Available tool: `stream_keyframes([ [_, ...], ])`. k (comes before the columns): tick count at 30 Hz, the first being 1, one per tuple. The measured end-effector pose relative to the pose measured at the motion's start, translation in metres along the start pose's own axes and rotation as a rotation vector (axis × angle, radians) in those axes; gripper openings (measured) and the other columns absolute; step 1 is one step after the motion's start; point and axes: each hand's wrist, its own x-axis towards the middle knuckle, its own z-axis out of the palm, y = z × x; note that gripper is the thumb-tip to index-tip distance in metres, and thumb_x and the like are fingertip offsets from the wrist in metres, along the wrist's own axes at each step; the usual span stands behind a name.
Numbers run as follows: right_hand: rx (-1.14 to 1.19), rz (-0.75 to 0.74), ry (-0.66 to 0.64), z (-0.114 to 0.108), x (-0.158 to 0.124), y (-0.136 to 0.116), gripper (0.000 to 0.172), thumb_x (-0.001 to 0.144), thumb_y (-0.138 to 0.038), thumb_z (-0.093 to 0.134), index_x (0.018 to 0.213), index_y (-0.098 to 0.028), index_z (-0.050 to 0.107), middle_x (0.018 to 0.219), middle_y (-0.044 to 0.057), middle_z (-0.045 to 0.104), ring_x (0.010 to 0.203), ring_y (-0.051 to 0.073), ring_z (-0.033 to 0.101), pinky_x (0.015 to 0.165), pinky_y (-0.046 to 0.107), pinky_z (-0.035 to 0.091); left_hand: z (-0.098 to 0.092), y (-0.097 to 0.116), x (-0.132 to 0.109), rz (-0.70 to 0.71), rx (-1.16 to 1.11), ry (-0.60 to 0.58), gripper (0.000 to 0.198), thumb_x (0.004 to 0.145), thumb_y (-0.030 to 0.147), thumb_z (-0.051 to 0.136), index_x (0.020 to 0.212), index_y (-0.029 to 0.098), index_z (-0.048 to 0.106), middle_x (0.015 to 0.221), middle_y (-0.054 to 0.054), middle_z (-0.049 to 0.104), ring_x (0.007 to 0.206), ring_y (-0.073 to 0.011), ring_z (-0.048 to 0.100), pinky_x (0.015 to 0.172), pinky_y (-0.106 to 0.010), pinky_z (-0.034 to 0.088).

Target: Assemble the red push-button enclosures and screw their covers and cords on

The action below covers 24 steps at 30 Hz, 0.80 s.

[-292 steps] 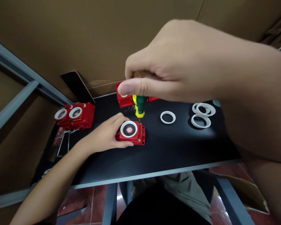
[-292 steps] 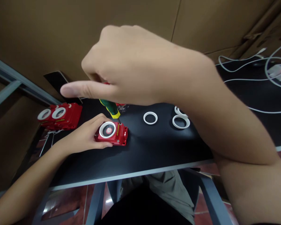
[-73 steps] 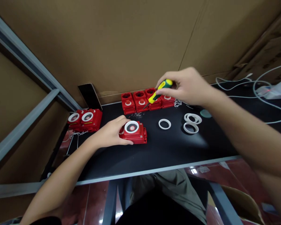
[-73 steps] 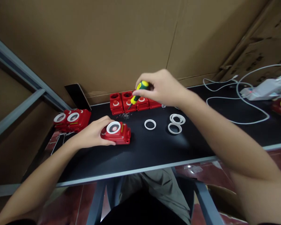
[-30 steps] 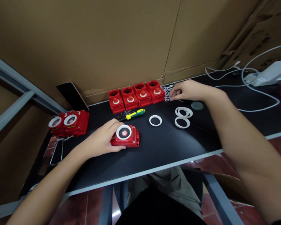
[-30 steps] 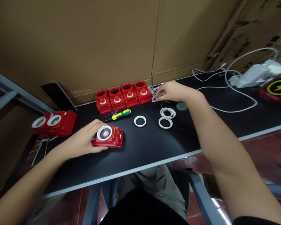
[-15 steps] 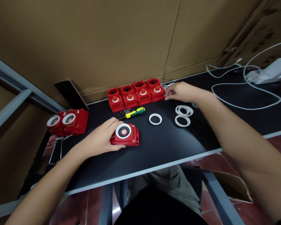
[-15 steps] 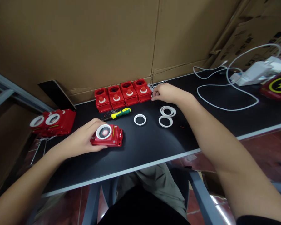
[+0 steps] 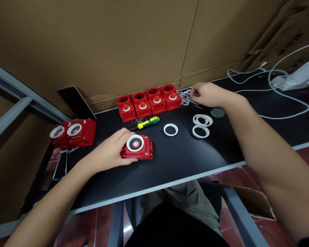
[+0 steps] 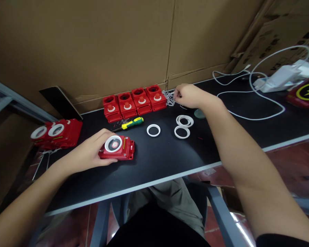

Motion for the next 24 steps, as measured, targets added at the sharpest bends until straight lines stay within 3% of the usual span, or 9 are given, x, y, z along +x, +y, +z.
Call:
stream_keyframes([
  [2, 0.017, -0.009, 0.025, 0.000, 0.000, 0.002, 0.021, 0.103, -0.029, 0.067, 0.116, -0.016, 0.076, 0.117, 0.013, 0.078, 0.105, 0.023, 0.072, 0.101, 0.037, 0.058, 0.000, 0.001, 0.000, -0.001, 0.000, -0.006, 0.060, 0.096, 0.052, 0.088, 0.143, 0.022, 0.066, 0.135, -0.011, 0.069, 0.122, -0.0334, 0.072, 0.107, -0.045, 0.061],
  [7, 0.071, -0.062, 0.005, 0.013, 0.005, -0.001, 0.038, 0.091, -0.046, 0.081, 0.118, -0.019, 0.082, 0.113, 0.011, 0.080, 0.096, 0.024, 0.072, 0.091, 0.037, 0.055, 0.000, 0.000, 0.000, 0.010, 0.011, -0.006, 0.061, 0.097, 0.052, 0.087, 0.145, 0.022, 0.064, 0.138, -0.011, 0.068, 0.125, -0.0331, 0.072, 0.109, -0.045, 0.060],
  [13, 0.135, -0.081, 0.059, 0.013, 0.007, -0.006, 0.013, 0.092, -0.028, 0.072, 0.095, -0.021, 0.083, 0.098, 0.009, 0.080, 0.096, 0.024, 0.071, 0.096, 0.038, 0.054, 0.000, 0.000, -0.001, 0.016, 0.029, 0.005, 0.060, 0.098, 0.052, 0.088, 0.145, 0.022, 0.064, 0.136, -0.010, 0.068, 0.122, -0.0318, 0.073, 0.108, -0.043, 0.060],
  [17, 0.203, -0.040, 0.219, -0.006, -0.004, -0.005, 0.019, 0.097, -0.038, 0.075, 0.097, -0.019, 0.080, 0.108, 0.014, 0.079, 0.103, 0.027, 0.068, 0.107, 0.045, 0.052, 0.000, 0.002, 0.000, 0.008, 0.041, 0.001, 0.059, 0.098, 0.054, 0.087, 0.142, 0.022, 0.065, 0.134, -0.010, 0.069, 0.120, -0.0316, 0.073, 0.108, -0.043, 0.060],
  [20, 0.408, 0.026, 0.461, -0.015, -0.008, -0.006, 0.025, 0.094, -0.044, 0.083, 0.092, -0.021, 0.074, 0.108, 0.013, 0.075, 0.096, 0.022, 0.060, 0.108, 0.045, 0.051, 0.000, 0.003, 0.000, 0.001, 0.039, -0.004, 0.060, 0.100, 0.056, 0.085, 0.144, 0.022, 0.064, 0.135, -0.011, 0.069, 0.122, -0.0320, 0.072, 0.108, -0.044, 0.060],
  [24, 0.814, 0.076, 0.791, -0.026, -0.014, -0.019, 0.046, 0.094, -0.066, 0.082, 0.090, -0.026, 0.059, 0.094, 0.005, 0.070, 0.073, 0.015, 0.052, 0.073, 0.035, 0.049, -0.003, 0.003, -0.001, -0.027, 0.067, -0.016, 0.061, 0.098, 0.056, 0.085, 0.144, 0.023, 0.064, 0.136, -0.011, 0.070, 0.122, -0.0337, 0.073, 0.107, -0.045, 0.060],
])
